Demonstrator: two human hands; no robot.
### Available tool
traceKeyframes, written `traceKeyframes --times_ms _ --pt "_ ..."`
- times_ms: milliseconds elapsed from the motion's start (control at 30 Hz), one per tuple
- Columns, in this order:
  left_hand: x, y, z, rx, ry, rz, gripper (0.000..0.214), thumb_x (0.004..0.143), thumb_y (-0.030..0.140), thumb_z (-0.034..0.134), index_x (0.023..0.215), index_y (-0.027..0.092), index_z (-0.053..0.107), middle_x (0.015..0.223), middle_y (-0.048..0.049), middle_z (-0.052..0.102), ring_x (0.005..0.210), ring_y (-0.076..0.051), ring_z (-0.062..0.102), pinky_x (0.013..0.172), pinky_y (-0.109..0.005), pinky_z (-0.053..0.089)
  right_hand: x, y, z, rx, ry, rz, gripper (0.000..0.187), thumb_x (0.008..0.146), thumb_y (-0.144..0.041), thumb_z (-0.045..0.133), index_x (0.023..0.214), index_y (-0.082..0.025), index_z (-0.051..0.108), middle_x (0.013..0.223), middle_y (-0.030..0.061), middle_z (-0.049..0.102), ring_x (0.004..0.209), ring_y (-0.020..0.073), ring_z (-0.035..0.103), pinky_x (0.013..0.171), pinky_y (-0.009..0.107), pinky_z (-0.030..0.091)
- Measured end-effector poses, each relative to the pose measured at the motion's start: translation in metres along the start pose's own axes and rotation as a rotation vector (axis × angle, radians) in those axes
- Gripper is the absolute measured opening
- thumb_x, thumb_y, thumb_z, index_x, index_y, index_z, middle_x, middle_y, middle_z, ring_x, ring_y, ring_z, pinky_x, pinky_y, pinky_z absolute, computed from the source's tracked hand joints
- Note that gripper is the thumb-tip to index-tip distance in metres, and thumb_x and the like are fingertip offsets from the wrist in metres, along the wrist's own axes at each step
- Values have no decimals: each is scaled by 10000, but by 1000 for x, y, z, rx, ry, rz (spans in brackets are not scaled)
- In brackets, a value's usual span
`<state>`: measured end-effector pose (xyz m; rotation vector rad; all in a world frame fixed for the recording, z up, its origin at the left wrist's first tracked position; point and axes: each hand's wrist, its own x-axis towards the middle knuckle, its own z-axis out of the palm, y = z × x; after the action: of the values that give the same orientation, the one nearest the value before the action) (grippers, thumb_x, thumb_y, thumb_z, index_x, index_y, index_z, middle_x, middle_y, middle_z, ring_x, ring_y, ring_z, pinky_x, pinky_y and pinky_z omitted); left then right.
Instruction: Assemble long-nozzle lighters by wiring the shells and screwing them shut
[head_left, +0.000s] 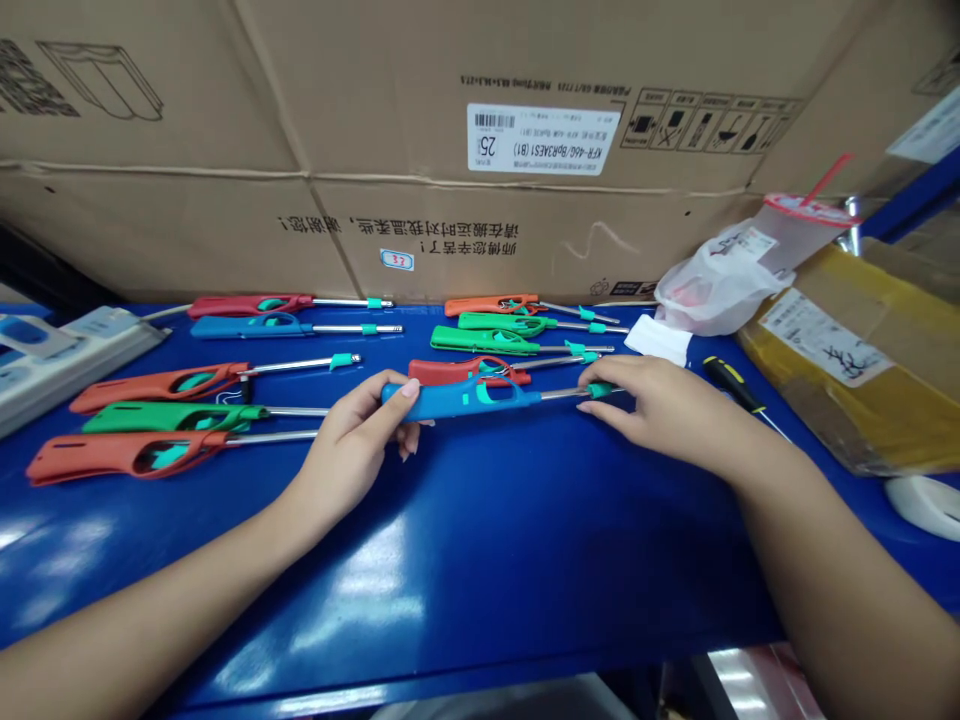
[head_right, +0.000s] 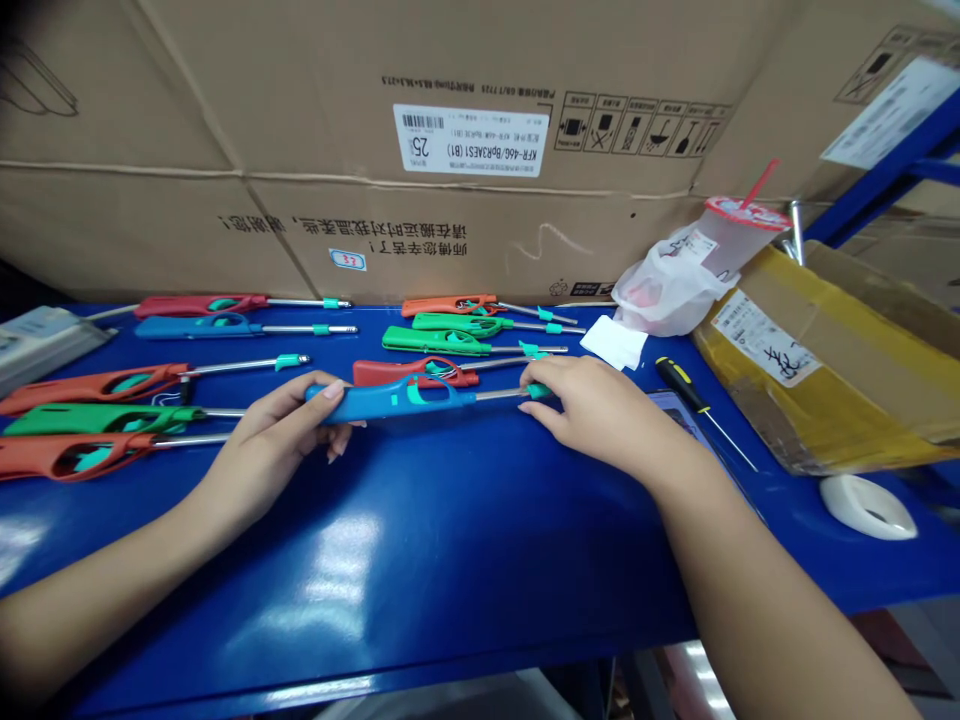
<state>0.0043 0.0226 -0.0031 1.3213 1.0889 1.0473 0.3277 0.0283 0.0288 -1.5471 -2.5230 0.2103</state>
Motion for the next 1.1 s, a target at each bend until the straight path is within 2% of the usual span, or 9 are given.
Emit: traceKeyframes --times_ms 167,300,467,633,800,900,1000,1100 --pt "1 1 -1 16 42 11 282 939 450 658 879 184 589 661 20 611 534 -110 529 497 -223 416 -1 6 -1 -38 16 -41 161 987 -289 588 997 -203 724 985 79 786 861 262 718 763 370 507" --pt "0 1 -2 93 32 54 280 965 456 630 911 185 586 641 30 597 542 -111 525 521 -224 432 0 4 -1 -66 27 -158 215 1017 -267 546 983 -185 743 987 106 787 867 264 720 777 373 510" --pt "-3 1 1 177 -8 90 289 989 473 593 956 186 581 605 46 589 558 -115 541 562 -222 461 1 -5 4 -36 48 -235 259 1042 -282 510 1027 -164 739 1017 121 782 891 269 723 803 391 534" --pt "-4 -2 3 216 -83 47 338 965 510 608 989 173 611 612 46 612 546 -107 560 570 -208 481 0 -15 12 -3 99 -298 265 1051 -278 502 1125 -146 720 1106 122 776 984 270 720 882 396 543" --pt "-5 -5 7 296 -199 -23 402 933 566 627 950 168 680 621 27 638 492 -94 553 511 -194 466 -1 -27 19 -5 68 -358 268 1056 -237 476 1129 -128 710 1073 108 768 974 259 709 894 396 549" --pt "-7 -4 8 331 -169 -41 415 902 577 676 996 175 719 643 20 666 439 -82 526 442 -185 421 -1 -30 22 -6 63 -367 276 1061 -241 469 1143 -121 704 1101 115 764 997 259 704 909 397 548" --pt "-10 -2 8 384 -107 -44 416 866 550 739 1068 187 738 571 46 633 420 -81 522 433 -175 411 0 -29 21 18 47 -349 266 1063 -263 483 1159 -141 699 1101 96 760 1011 247 699 929 394 542" --pt "-10 -2 6 473 -91 56 380 879 518 736 1082 196 757 588 38 672 454 -100 573 442 -181 429 0 -29 17 41 39 -319 251 1060 -292 505 1163 -167 697 1092 79 754 1004 235 698 927 389 539"
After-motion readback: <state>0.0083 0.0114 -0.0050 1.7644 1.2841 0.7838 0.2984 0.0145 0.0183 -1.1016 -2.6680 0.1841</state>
